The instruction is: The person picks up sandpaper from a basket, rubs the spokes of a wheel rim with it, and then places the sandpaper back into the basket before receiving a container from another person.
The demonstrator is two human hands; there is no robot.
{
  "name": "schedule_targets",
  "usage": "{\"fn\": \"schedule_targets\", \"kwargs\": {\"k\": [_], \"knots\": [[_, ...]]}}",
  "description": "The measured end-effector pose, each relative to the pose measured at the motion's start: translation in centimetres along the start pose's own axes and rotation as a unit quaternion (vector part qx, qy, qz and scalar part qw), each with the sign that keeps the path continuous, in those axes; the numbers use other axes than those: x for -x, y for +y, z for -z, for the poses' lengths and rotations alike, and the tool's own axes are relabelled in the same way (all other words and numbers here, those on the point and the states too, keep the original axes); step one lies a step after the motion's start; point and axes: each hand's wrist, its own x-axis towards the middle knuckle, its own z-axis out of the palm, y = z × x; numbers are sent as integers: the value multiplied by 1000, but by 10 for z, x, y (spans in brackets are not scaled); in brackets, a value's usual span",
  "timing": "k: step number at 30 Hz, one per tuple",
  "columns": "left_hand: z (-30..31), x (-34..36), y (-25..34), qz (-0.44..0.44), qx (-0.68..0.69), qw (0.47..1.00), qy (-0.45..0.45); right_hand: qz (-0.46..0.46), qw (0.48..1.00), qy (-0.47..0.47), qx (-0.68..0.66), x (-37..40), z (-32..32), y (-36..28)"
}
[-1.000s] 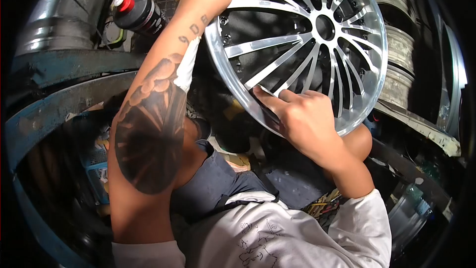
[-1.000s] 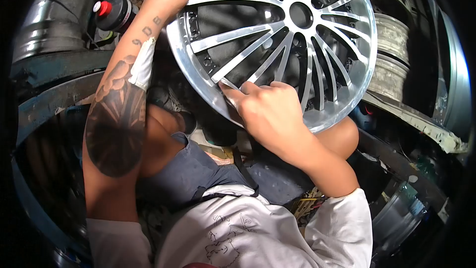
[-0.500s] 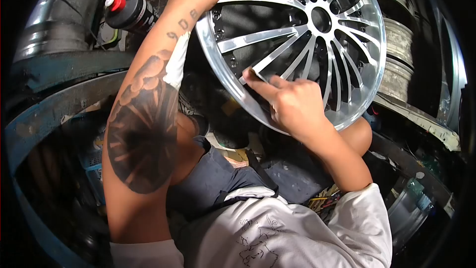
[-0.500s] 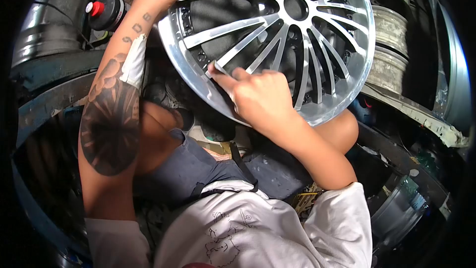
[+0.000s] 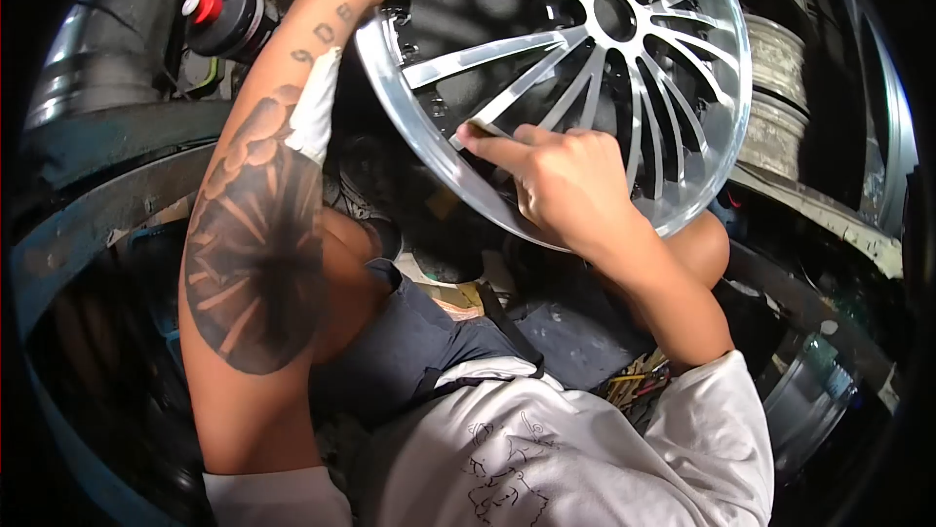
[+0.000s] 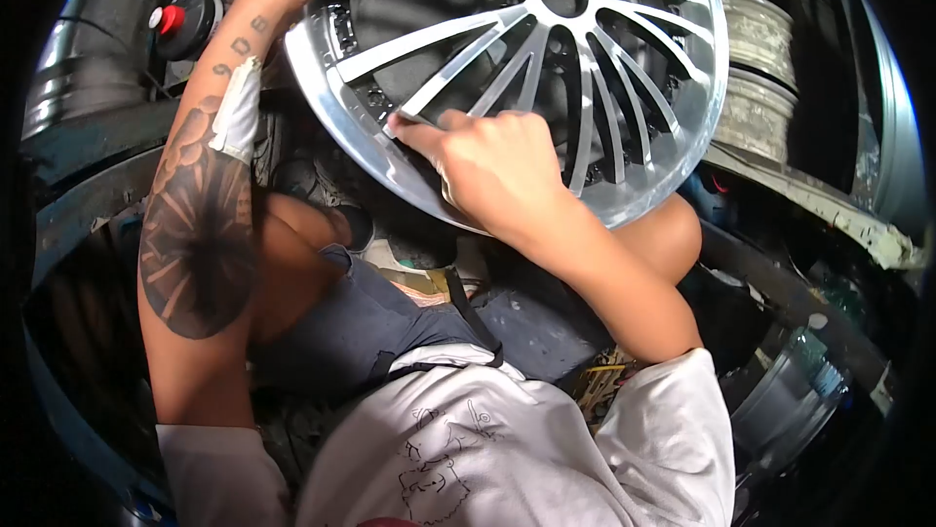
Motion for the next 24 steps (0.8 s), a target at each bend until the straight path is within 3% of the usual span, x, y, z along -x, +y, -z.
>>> {"fn": "schedule_targets", "kwargs": {"k": [4,5,8,9,12,13,14,16,20,22,24], "knots": [[1,-4,-1,-35,-74,997,4,6,1000,2,14,7,19,-7],[2,-2,-8,-66,-85,994,3,3,998,59,7,6,20,-10],[1,4,13,-30,-57,998,1,-7,998,55,-1,-1,-11,-2],[1,-5,3,19,-43,999,-19,1,999,45,22,4,-2,-3],[2,-3,2,-13,-88,996,-16,15,995,94,2,-2,7,-9],[4,-2,6,-26,-195,980,-35,20,997,73,20,-2,-8,-3],[3,-3,3,-32,-132,990,-30,5,999,29,23,2,-2,-2],[6,-7,-12,-40,-146,988,-34,-14,998,-61,23,5,15,-3],[5,7,23,12,-124,992,-27,-42,996,52,-63,1,-13,4],[5,0,8,-5,-132,991,-27,-40,998,28,-49,3,-4,3],[9,-34,-86,-6,-44,999,-10,-32,997,10,-67,2,13,-6]]}}
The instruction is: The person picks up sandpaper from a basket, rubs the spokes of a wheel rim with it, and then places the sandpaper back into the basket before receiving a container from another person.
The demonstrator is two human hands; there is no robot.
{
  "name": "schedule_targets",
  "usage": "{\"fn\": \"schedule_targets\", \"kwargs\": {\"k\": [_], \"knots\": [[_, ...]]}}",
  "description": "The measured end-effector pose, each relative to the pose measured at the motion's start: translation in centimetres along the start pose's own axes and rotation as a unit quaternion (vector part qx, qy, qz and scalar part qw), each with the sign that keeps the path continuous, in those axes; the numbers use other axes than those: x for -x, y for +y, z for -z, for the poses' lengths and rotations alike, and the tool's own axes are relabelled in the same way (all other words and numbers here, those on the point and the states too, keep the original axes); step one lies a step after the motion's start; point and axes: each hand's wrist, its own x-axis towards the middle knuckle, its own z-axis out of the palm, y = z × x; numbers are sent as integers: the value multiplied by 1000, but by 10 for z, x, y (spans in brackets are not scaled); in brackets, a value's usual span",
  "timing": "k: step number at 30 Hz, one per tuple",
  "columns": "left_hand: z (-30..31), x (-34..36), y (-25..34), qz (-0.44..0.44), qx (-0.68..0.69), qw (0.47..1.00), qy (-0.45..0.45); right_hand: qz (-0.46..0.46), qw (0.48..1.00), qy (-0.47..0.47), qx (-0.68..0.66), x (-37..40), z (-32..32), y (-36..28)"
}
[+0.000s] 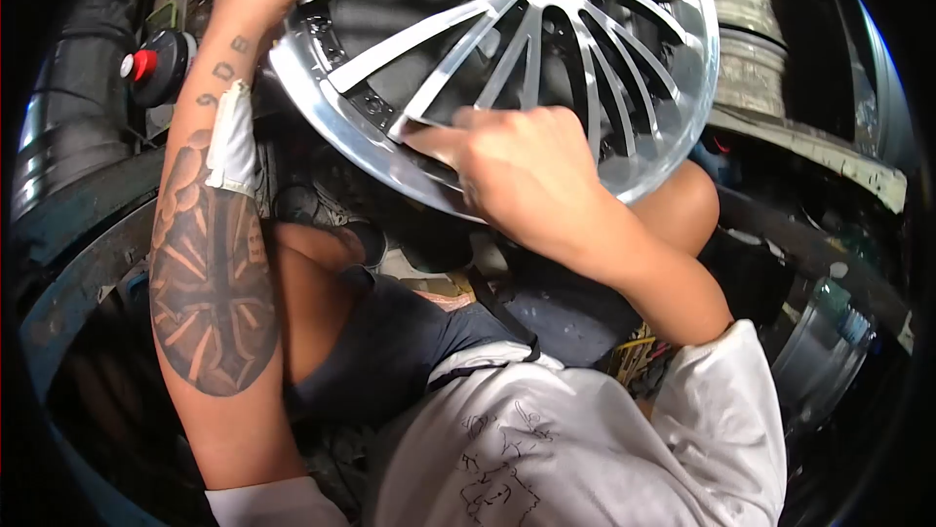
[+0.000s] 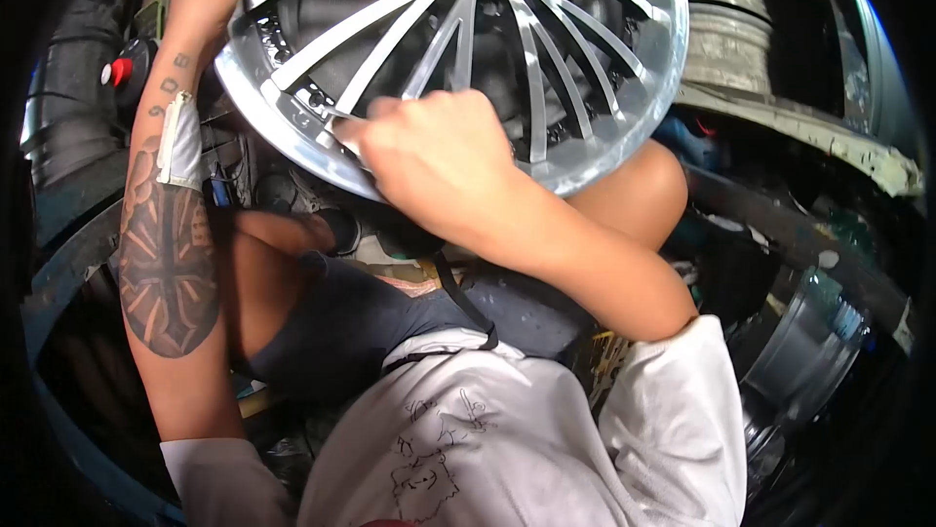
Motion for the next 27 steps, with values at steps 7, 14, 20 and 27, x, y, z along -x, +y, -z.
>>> {"fn": "schedule_targets", "kwargs": {"k": [7,14,20,27], "knots": [[2,37,102,-9,-48,999,-17,23,997,31,73,2,-13,10],[1,30,86,20,-29,999,-11,55,995,46,66,1,-17,4],[-1,27,71,-109,-159,981,9,45,995,13,86,3,-22,7],[1,28,84,-12,-54,998,-10,46,995,-8,93,-3,-16,1]]}}
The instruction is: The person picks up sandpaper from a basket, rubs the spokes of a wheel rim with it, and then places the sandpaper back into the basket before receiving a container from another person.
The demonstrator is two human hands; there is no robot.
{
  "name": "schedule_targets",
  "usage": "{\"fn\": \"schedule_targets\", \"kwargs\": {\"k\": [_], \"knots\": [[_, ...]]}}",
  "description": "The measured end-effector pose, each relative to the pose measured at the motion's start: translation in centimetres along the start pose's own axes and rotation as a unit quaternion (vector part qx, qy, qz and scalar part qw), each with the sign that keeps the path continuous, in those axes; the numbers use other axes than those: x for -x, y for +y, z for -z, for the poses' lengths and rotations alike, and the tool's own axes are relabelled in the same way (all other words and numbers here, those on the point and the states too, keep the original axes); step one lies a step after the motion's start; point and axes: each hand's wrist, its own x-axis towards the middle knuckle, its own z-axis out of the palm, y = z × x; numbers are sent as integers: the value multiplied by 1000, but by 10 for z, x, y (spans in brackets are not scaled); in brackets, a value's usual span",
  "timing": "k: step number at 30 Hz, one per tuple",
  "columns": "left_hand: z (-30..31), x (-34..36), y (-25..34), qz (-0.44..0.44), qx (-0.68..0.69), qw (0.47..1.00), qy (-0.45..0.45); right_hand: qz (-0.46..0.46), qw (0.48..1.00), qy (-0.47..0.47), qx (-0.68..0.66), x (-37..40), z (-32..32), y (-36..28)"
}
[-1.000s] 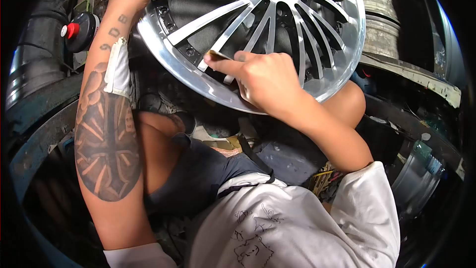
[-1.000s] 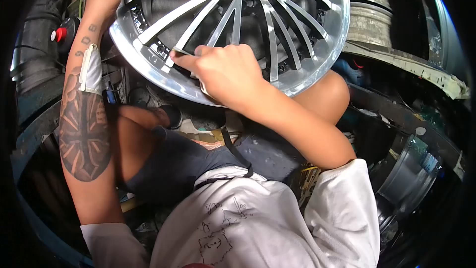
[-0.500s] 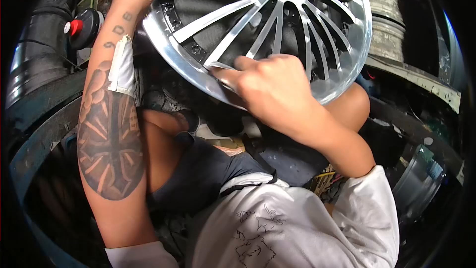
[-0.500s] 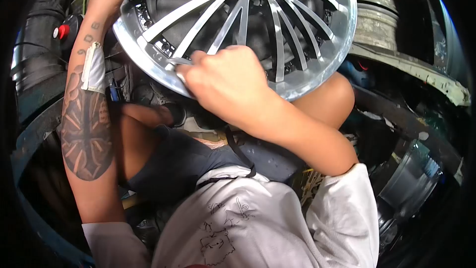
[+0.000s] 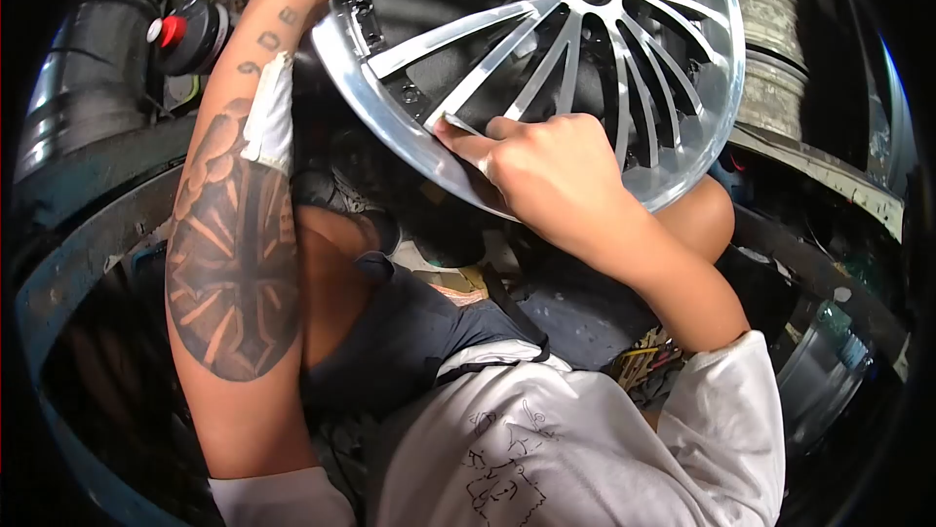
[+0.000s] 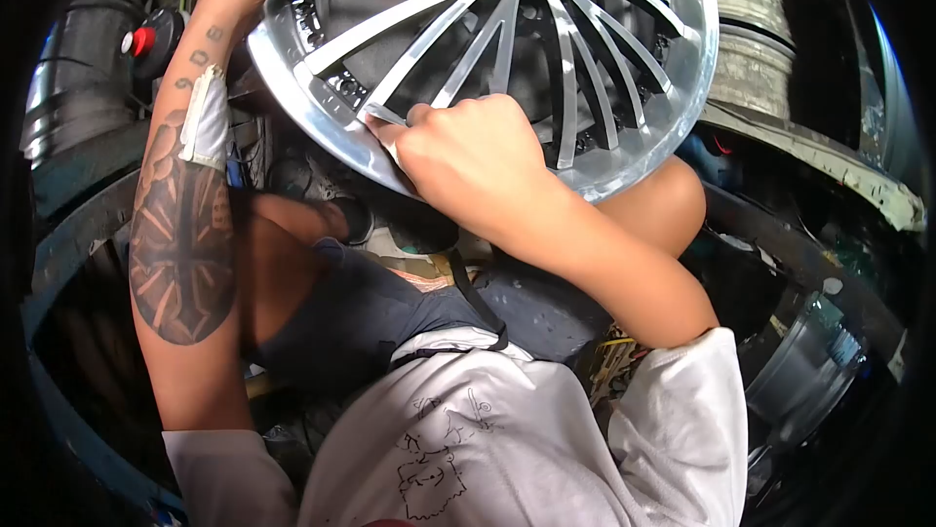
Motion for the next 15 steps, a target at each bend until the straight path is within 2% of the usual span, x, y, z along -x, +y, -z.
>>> {"fn": "schedule_targets", "kwargs": {"k": [1,2,5,6,9,13,14,15], "knots": [[1,1,0,25,-10,1000,2,-3,1000,-11,4,-1,3,-2],[0,1,-3,14,3,1000,-1,-1,1000,9,-5,-3,6,-2],[1,-2,-11,-88,-40,995,-8,-1,1000,-15,-9,3,7,1],[0,1,-10,-77,-42,996,-5,-2,999,-42,-1,4,12,0],[-2,0,-15,-30,-7,999,-10,3,998,62,-28,-1,21,-4],[-4,-3,-27,-133,-62,989,24,-15,1000,-18,-1,4,17,3],[-1,-1,-22,-88,-30,996,13,-33,999,-30,-22,3,20,1],[-2,1,-13,-44,7,999,-2,-37,998,-1,-51,3,10,3]]}}
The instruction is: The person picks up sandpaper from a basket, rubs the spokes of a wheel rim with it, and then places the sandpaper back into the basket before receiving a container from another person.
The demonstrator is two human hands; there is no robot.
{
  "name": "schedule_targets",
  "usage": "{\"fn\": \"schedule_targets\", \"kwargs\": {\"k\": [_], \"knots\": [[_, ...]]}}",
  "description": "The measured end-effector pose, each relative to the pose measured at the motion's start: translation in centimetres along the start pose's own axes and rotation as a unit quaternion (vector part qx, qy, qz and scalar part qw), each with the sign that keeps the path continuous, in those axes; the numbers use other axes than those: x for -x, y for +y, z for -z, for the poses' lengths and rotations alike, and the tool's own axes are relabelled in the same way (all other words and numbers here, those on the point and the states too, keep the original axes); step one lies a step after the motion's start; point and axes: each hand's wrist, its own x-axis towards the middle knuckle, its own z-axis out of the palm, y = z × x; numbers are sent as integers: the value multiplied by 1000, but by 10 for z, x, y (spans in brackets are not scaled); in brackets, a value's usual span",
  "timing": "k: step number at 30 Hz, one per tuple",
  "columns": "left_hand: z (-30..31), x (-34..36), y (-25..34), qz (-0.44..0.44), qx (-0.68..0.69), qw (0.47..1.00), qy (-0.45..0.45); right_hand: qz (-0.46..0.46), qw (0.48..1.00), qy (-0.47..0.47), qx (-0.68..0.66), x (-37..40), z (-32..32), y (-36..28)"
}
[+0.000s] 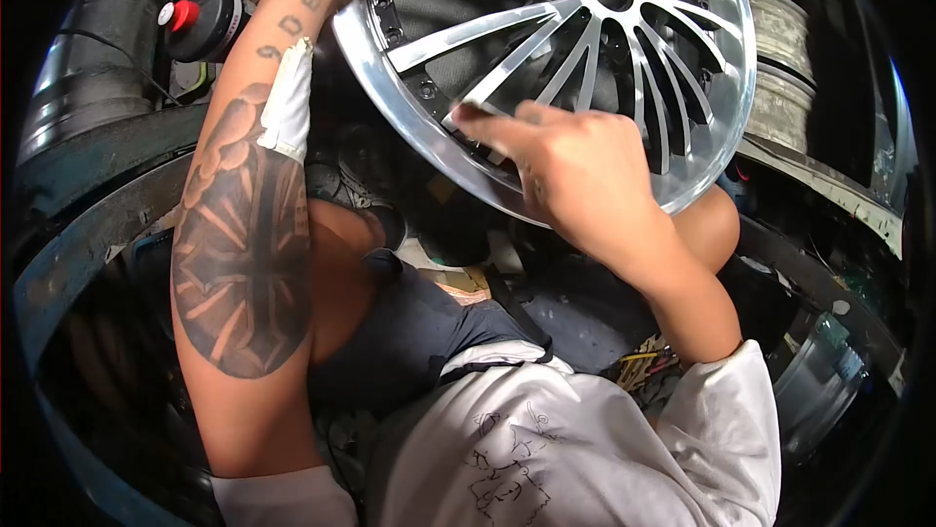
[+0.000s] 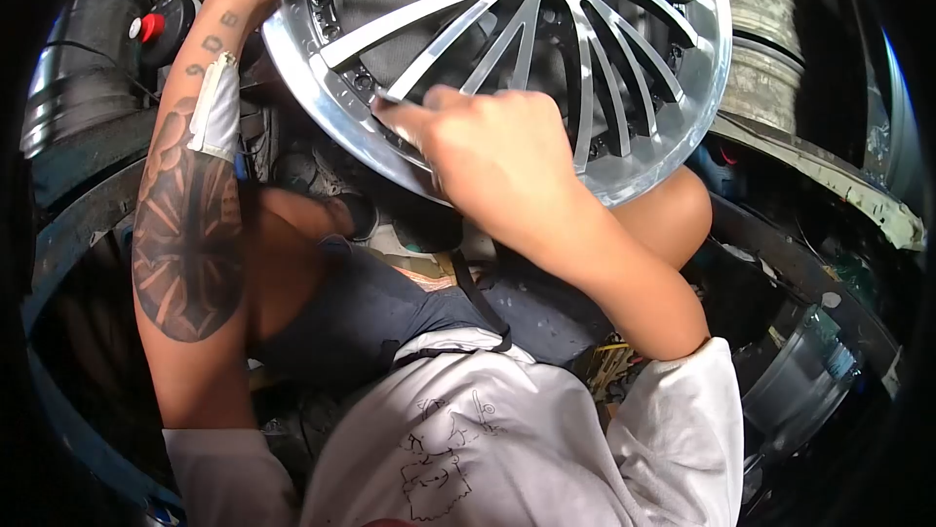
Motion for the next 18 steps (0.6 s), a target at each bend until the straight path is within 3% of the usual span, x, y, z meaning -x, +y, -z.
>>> {"fn": "schedule_targets", "kwargs": {"k": [2,6,10,11,14,15,18], "knots": [[-2,-1,-2,-32,-9,999,7,-5,997,59,-56,-5,-21,10],[-3,0,-7,-19,2,1000,8,-23,999,23,-40,1,3,-2],[-3,-2,-10,-62,-31,997,13,-30,999,9,-9,5,-5,7],[-3,-1,-6,-39,14,999,20,-40,998,-38,34,7,3,1],[1,-1,12,71,16,997,-7,-12,997,76,-14,-1,-10,1],[-1,0,3,-32,-61,998,10,-10,997,73,-27,-2,-21,8],[1,-1,13,54,6,998,7,-8,1000,-4,27,14,8,3]]}}
